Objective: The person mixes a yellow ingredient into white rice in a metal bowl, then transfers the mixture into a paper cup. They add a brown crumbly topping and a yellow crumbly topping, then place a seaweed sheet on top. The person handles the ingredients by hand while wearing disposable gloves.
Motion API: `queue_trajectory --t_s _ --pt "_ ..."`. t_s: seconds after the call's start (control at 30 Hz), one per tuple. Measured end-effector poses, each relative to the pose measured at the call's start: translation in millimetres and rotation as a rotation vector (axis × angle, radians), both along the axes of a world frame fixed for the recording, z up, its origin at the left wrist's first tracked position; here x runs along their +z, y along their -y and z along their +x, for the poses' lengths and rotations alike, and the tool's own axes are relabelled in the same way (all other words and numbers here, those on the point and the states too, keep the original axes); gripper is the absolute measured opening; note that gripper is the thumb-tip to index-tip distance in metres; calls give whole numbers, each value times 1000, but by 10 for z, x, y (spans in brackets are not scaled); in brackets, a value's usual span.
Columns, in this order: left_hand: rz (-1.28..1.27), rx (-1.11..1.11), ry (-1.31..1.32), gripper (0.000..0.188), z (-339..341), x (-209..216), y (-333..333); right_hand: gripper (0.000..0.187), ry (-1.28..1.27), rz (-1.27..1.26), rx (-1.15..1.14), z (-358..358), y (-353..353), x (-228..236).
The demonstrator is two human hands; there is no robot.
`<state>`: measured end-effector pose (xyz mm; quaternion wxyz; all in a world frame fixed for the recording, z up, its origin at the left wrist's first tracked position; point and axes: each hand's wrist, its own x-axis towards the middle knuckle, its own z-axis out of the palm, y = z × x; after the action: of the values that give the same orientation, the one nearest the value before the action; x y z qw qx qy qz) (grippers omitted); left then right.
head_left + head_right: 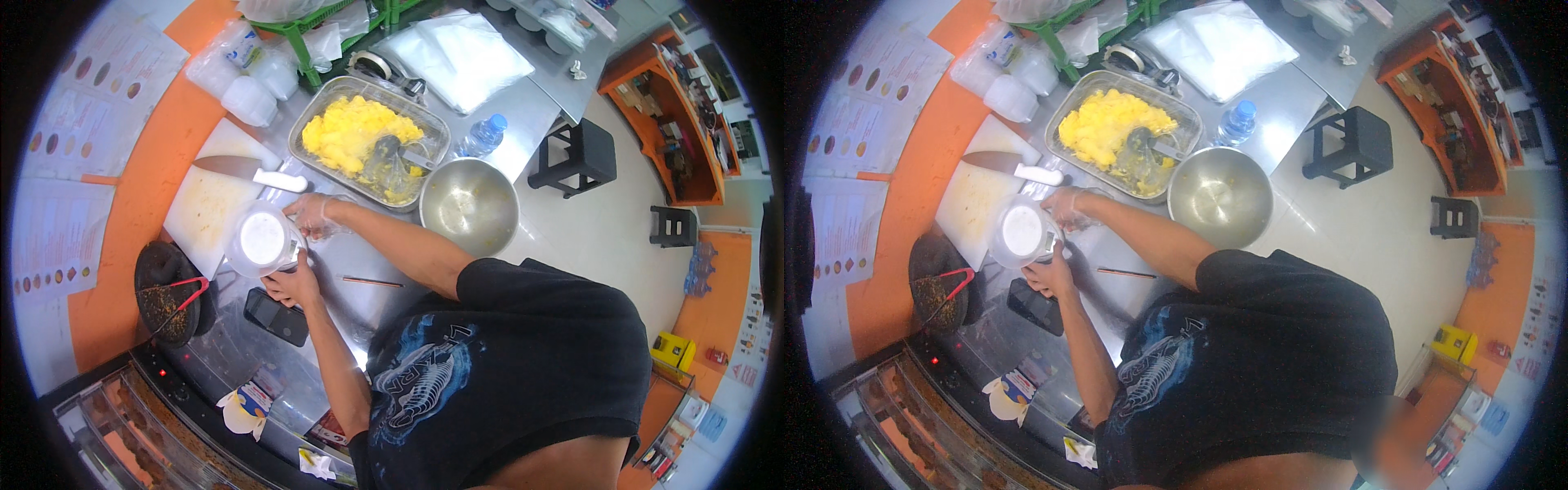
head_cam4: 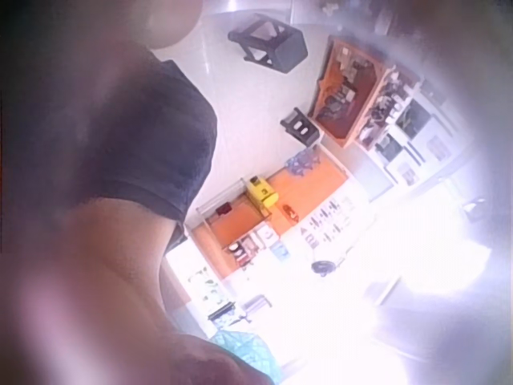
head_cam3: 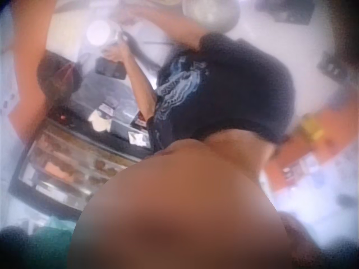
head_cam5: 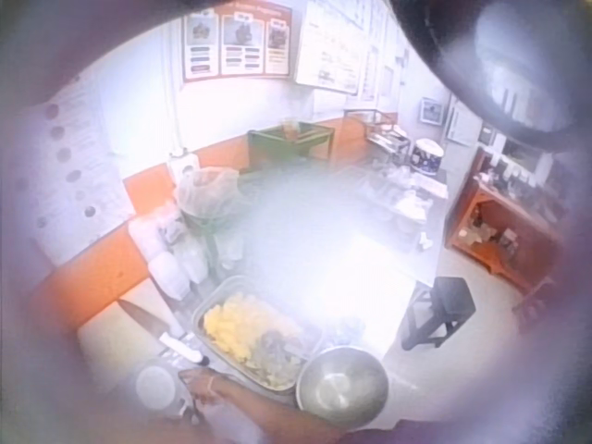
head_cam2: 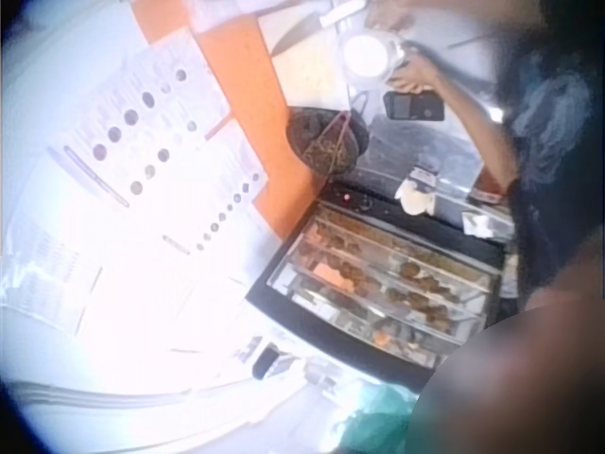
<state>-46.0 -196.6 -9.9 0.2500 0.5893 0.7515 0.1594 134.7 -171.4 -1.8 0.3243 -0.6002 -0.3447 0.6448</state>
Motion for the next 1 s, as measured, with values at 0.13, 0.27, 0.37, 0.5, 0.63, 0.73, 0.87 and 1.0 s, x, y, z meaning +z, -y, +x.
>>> queue_trajectory --t_s 0.13,0.27,0.37,0.5,0.63,0.73,0.87,1.0 --pt "7 19 7 103 20 17 4 76 1 -26 -1 8 3 4" --pt "8 55 5 99 58 37 0 76 12 -9 14 4 1 50" --pt "7 72 -3 97 88 61 7 75 -5 -13 -9 0 16 106" --pt "-13 84 16 97 112 99 8 74 73 -13 13 6 33 172" --pt "-23 93 32 99 109 106 -2 74 162 -13 124 9 12 191" --pt "-42 95 29 101 101 89 -8 75 154 -15 86 10 -13 176" --pt "-33 99 30 103 97 73 -21 78 145 -24 94 28 -43 152" --pt "-60 104 18 104 102 81 -34 79 246 -1 207 42 -75 138"
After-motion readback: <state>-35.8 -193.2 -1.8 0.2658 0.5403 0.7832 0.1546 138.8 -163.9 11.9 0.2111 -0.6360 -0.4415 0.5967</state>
